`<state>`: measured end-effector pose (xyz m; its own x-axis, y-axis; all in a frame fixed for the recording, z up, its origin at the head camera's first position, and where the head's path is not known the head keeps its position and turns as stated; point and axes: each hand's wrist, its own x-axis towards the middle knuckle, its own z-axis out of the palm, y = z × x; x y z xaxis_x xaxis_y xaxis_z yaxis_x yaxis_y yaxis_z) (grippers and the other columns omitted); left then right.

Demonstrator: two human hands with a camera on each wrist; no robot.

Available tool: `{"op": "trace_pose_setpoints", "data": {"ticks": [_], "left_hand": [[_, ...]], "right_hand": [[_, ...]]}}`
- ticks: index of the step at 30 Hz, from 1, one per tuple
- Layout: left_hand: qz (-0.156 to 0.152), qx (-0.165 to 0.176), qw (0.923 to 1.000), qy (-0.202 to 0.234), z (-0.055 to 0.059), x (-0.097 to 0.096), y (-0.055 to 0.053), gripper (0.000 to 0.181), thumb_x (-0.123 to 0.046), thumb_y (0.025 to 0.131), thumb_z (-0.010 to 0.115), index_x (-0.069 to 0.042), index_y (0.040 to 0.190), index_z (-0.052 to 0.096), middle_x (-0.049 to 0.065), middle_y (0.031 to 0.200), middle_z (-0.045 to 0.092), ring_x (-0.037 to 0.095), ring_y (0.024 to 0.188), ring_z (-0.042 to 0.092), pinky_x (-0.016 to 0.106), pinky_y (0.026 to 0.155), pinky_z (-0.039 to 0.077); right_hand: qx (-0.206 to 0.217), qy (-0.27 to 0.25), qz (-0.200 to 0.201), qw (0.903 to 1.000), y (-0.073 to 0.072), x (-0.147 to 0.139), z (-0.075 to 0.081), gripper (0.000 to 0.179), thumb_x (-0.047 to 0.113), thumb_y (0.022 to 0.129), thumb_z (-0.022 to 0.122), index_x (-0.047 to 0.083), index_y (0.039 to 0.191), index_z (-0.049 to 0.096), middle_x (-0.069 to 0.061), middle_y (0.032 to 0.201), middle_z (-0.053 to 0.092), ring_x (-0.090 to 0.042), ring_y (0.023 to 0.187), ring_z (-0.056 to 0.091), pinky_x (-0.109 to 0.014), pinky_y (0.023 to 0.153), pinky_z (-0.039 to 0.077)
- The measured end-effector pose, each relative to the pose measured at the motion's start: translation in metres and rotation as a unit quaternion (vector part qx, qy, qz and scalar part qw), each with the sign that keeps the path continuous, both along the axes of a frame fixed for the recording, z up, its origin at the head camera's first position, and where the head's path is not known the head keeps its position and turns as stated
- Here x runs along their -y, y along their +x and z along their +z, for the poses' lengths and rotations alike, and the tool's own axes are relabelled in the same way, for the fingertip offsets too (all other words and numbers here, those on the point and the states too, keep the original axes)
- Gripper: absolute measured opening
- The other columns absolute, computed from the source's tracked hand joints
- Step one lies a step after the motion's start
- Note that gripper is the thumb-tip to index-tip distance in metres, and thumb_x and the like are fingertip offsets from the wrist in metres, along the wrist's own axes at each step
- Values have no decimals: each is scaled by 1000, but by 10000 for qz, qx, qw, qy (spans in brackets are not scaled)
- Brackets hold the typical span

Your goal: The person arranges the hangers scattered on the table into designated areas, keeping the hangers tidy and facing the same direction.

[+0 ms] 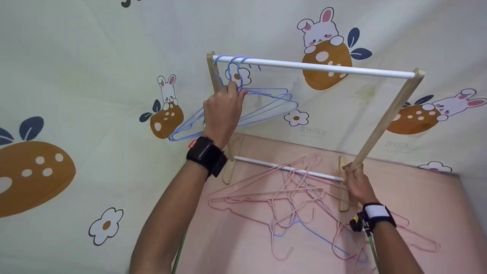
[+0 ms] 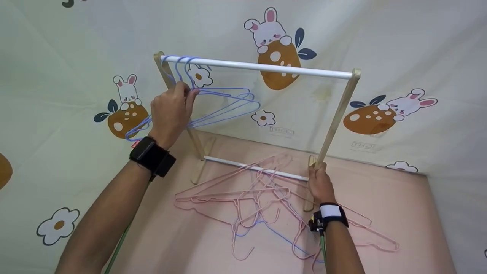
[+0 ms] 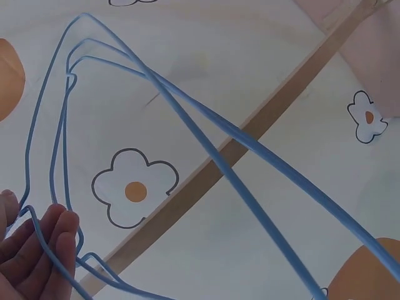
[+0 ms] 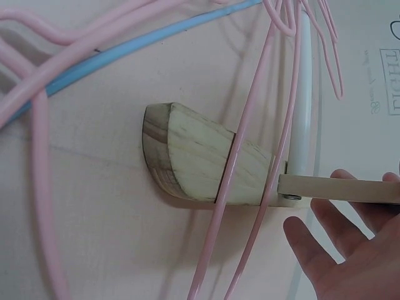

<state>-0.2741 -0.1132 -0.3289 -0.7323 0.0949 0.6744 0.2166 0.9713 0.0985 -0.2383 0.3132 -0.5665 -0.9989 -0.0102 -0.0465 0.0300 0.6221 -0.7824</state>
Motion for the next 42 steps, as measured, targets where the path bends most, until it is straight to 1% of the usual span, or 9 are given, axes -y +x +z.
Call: {"op": "trace_pose_setpoints", "data": {"ticks": [6,14,18,23,27,30,35,38,42], "left_hand": [[-154,-370,9991,-121,3,2,12,42,-35,115,59,5,121,72,15,89,75,28,72,71,35,60,59],[-454,-1424,9886,-163,4,-11,28,33,-30,112,69,1,122,75,16,113,78,33,103,75,42,87,64],[-976,-1664,9812,-65,0,-27,43,27,-26,109,73,-2,120,76,15,118,77,34,113,72,45,98,60],[-2021,-1385,9695,72,-16,-54,65,28,-22,105,76,-4,126,73,15,129,74,35,125,69,48,112,53],[-3036,-912,9484,53,-41,-77,85,44,-25,105,74,-6,143,65,20,150,64,39,143,57,54,126,38],[-3524,-592,9337,-232,-66,-93,98,52,-34,107,70,-9,151,59,20,161,54,38,152,47,55,130,28],[-3697,-123,9249,-873,-115,-115,114,58,-49,108,64,-19,157,59,12,168,48,32,159,38,53,132,21],[-3782,332,9185,-1104,-149,-125,123,59,-53,106,65,-26,159,59,9,169,46,29,160,37,55,133,18],[-3781,835,9073,-1638,-193,-134,131,59,-59,108,59,-33,161,56,4,169,48,26,159,37,56,132,21]], "right_hand": [[29,-47,-20,10000,0,0,1,40,32,121,28,0,143,38,-28,110,64,-35,97,61,-43,79,48],[54,-71,-6,10000,2,1,2,39,31,122,28,-1,144,37,-29,113,64,-33,97,62,-41,77,48],[-129,10,13,9999,1,1,1,36,27,122,30,-1,143,40,-28,109,63,-32,95,61,-44,81,47],[-207,-13,-45,9998,1,2,0,34,26,121,33,0,141,42,-25,103,64,-29,91,61,-44,80,47],[-176,-51,-84,9998,1,2,-1,36,28,121,33,-1,141,42,-25,102,65,-26,89,61,-42,78,47],[-186,-71,-80,9998,1,0,-2,37,29,121,32,-1,141,41,-26,103,64,-27,90,61,-42,78,48],[-179,-46,-87,9998,2,0,-3,37,30,121,31,0,140,40,-29,106,65,-35,96,64,-46,82,49],[-142,-79,-122,9998,3,1,-3,39,32,121,30,0,141,41,-30,109,66,-40,101,65,-49,85,49],[-114,-116,-147,9998,3,2,-2,41,33,121,30,0,141,41,-30,110,67,-40,102,65,-49,86,48]]}}
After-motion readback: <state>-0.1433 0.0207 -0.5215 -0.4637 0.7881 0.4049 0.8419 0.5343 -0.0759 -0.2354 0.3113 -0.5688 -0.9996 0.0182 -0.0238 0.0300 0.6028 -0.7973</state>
